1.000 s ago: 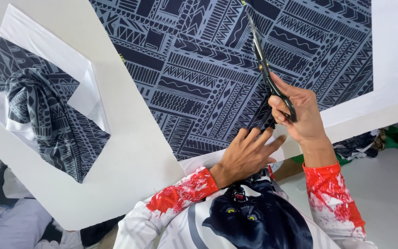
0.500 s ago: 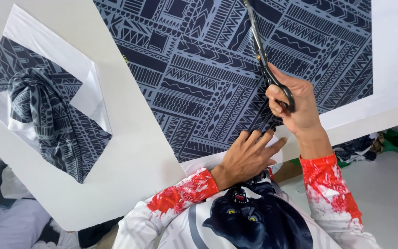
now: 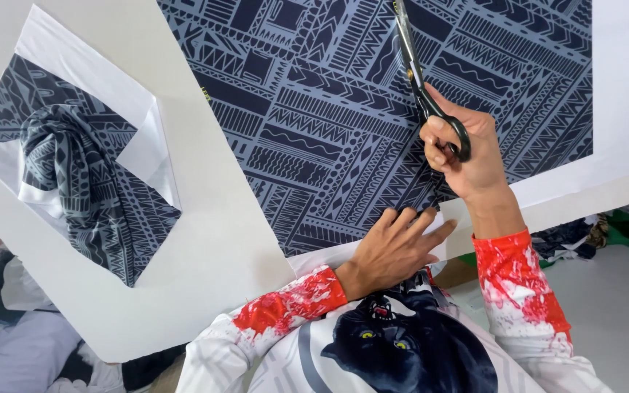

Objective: The person is using scissors to cut out specific patterned shapes from a large sheet of fabric on a cutting table.

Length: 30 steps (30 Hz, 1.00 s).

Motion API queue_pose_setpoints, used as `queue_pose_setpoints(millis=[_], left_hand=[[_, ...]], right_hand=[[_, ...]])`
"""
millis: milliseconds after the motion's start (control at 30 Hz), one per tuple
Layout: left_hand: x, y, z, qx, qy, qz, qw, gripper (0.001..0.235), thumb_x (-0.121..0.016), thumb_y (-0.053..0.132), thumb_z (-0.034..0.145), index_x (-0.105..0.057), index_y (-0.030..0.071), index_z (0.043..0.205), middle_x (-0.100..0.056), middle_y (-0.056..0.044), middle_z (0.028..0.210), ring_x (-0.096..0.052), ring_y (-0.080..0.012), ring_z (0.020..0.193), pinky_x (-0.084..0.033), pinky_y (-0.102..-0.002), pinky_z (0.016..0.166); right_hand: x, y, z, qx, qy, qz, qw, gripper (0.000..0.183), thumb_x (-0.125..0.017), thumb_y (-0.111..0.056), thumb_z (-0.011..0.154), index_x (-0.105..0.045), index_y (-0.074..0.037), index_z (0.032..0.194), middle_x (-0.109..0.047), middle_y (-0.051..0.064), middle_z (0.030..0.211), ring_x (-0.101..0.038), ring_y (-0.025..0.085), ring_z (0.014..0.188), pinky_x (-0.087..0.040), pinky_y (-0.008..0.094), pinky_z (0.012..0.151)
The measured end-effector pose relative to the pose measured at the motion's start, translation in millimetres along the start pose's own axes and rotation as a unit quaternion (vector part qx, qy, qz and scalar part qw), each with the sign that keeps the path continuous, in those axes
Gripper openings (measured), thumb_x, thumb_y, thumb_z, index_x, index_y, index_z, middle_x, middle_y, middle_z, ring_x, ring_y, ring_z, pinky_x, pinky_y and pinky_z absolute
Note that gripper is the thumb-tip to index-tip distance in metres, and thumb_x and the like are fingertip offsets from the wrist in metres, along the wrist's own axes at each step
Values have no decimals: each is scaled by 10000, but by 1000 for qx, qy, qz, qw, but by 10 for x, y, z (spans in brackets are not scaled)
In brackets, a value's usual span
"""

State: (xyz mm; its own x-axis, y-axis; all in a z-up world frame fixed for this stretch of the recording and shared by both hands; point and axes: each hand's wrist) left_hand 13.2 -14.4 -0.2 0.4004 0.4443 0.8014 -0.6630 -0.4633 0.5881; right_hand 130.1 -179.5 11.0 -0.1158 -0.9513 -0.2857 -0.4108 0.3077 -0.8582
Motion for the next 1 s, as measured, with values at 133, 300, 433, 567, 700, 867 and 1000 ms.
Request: queue_pose_setpoints(millis=[133, 300, 433, 567, 700, 867, 1000], left_hand=[[-18, -8, 3, 0, 2, -2, 1000, 528, -528, 420, 1030, -486, 176, 1497, -473, -120, 1299, -509, -286, 1017, -388, -412, 826], [-8, -7, 10, 3, 7, 18, 1000, 571, -584, 428, 1000, -471, 175, 1500, -472, -116, 1281, -492, -276, 987, -380, -402, 819], [16, -3, 24, 3, 15, 21, 1000, 590, -604, 428, 988, -466, 171, 1501, -474, -122, 1288, -492, -283, 981, -383, -406, 823], [88, -9, 52, 10, 29, 85, 996, 787, -801, 608, 844, -510, 247, 1480, -544, -39, 1383, -518, -188, 964, -410, -330, 779], [93, -6, 59, 10, 20, 82, 996, 790, -801, 594, 846, -500, 245, 1488, -533, -35, 1405, -519, -192, 994, -411, -331, 777], [83, 0, 57, 13, 27, 83, 996, 800, -814, 594, 833, -506, 243, 1482, -537, -31, 1408, -520, -195, 996, -407, -336, 785], [89, 15, 57, 14, 35, 67, 997, 803, -840, 561, 824, -510, 222, 1472, -530, -45, 1411, -519, -203, 996, -410, -343, 779]], right_hand=[[-12, 12, 50, 6, -4, -32, 999, 489, -704, -52, 953, -582, 16, 1421, -574, 116, 675, -510, 94, 453, -372, 196, 339], [-69, -62, 81, -18, -1, 18, 1000, 489, -694, -82, 959, -578, 14, 1423, -571, 108, 672, -517, 108, 439, -379, 186, 328], [-182, -197, 158, -19, 1, 15, 1000, 492, -676, -99, 970, -564, 24, 1433, -573, 109, 677, -522, 111, 446, -368, 188, 335], [-294, -315, 228, -77, 4, -36, 996, 623, -685, -223, 940, -518, -104, 1528, -476, -28, 705, -428, 37, 497, -278, 163, 436], [-258, -279, 262, -44, -31, -28, 998, 410, -570, -66, 1067, -594, -182, 1460, -516, -104, 720, -381, 25, 587, -259, 139, 432], [-307, -378, 359, -68, -21, -19, 997, 590, -663, -161, 946, -523, -88, 1514, -497, -52, 694, -468, 24, 488, -304, 153, 405], [-462, -521, 451, -69, -23, -42, 996, 757, -675, -285, 939, -409, -11, 1592, -519, -30, 713, -456, 25, 497, -289, 143, 403]])
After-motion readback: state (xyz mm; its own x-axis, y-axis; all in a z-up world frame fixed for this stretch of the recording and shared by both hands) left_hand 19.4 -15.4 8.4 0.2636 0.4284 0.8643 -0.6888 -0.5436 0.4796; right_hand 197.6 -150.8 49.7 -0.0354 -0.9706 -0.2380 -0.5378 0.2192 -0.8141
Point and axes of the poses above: each hand's wrist, its own z-axis towards the middle knuckle, its own x-axis out of the back of the hand, y = z × x
